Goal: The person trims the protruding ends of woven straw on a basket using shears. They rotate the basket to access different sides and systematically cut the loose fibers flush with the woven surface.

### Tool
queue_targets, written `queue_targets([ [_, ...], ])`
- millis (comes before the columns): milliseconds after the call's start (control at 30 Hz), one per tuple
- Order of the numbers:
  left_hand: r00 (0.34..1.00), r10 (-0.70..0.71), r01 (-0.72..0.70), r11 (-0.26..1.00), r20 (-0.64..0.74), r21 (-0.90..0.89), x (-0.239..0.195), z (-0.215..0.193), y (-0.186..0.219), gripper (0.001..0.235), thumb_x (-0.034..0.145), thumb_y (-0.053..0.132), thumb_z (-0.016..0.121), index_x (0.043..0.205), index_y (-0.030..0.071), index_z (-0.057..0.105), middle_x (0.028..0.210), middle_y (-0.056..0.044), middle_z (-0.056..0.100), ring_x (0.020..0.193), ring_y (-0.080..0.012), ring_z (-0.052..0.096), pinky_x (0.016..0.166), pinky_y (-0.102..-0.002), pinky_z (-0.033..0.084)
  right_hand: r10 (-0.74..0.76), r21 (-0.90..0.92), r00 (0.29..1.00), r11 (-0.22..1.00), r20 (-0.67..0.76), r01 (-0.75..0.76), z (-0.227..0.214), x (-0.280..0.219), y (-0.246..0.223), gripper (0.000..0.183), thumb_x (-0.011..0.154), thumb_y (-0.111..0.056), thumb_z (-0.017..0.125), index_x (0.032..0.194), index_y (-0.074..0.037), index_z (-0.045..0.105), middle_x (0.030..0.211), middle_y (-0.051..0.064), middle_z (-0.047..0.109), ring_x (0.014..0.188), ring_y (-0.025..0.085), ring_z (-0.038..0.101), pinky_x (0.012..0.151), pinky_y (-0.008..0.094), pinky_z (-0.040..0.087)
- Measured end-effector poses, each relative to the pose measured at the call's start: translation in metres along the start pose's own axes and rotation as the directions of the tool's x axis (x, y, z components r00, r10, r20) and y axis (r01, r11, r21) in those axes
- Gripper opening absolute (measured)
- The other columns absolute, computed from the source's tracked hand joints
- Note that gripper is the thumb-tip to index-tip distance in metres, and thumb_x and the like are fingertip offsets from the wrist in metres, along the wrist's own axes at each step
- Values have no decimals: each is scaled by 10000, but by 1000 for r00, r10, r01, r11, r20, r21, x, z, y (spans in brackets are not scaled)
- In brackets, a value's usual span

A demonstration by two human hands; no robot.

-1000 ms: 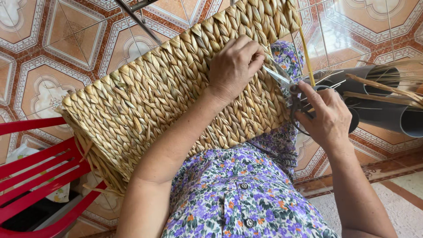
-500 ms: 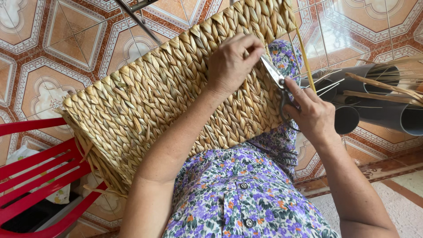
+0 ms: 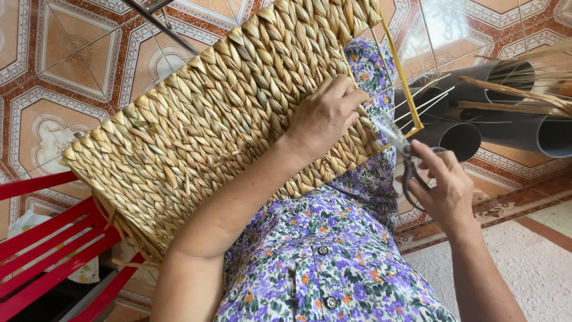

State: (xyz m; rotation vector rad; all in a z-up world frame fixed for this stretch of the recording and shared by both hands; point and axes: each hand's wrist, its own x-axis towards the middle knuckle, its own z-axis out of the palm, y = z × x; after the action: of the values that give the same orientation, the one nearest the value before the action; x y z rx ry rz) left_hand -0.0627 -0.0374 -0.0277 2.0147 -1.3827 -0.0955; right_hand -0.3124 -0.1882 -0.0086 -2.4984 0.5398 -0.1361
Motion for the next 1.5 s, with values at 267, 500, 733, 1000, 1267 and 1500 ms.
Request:
queue_targets([
  [267, 996, 53, -57, 996, 71, 66, -3, 20, -11, 77, 956, 118, 691, 973, 42, 694, 957, -75, 616, 899, -184, 640, 766, -248, 626, -58, -108, 998, 992, 27, 61, 7, 5, -8, 819, 687, -133, 886, 1443, -256, 596, 993, 20, 647, 837, 168, 655, 687, 334, 538],
  [500, 989, 147, -148, 984, 21, 94, 2, 22, -3, 64, 959, 50, 662, 1020, 68, 669, 1020, -66, 626, 980, -188, 648, 849, -233, 618, -72, -88, 995, 993, 62, 77, 19, 11, 2, 822, 729, -120, 883, 1484, -236, 578, 946, 7, 643, 736, 163, 633, 642, 331, 532],
  [733, 998, 40, -37, 997, 39, -74, 5, 18, -10, 113, 896, 156, 744, 929, 124, 642, 938, -15, 600, 949, -171, 632, 869, -301, 602, -86, 7, 996, 996, 34, 86, 23, 9, -2, 824, 740, -95, 857, 1497, -246, 566, 929, -2, 641, 758, 142, 623, 666, 331, 541],
  [1000, 991, -14, 26, 995, 132, -93, 9, 13, -12, 125, 915, 158, 749, 905, 125, 629, 911, -8, 577, 936, -153, 628, 868, -308, 590, 59, -119, 993, 992, 101, -47, -3, 8, -11, 853, 704, -202, 902, 1485, -280, 569, 936, -7, 618, 695, 135, 590, 615, 330, 527],
  [1267, 993, -31, 45, 992, 118, -119, 11, 6, -6, 115, 904, 151, 753, 877, 114, 648, 899, -19, 569, 921, -165, 630, 835, -336, 588, -69, -39, 998, 997, 9, 69, 11, 18, -16, 866, 694, -148, 886, 1491, -254, 566, 996, 33, 619, 839, 180, 644, 710, 339, 543],
  [1500, 991, -22, 32, 997, 132, -77, 13, 8, -8, 145, 884, 187, 774, 879, 107, 653, 925, -37, 563, 919, -166, 628, 830, -317, 593, -110, -31, 993, 993, 41, 111, 7, 33, -19, 864, 690, -139, 888, 1486, -236, 568, 957, 24, 621, 844, 188, 646, 709, 353, 535],
])
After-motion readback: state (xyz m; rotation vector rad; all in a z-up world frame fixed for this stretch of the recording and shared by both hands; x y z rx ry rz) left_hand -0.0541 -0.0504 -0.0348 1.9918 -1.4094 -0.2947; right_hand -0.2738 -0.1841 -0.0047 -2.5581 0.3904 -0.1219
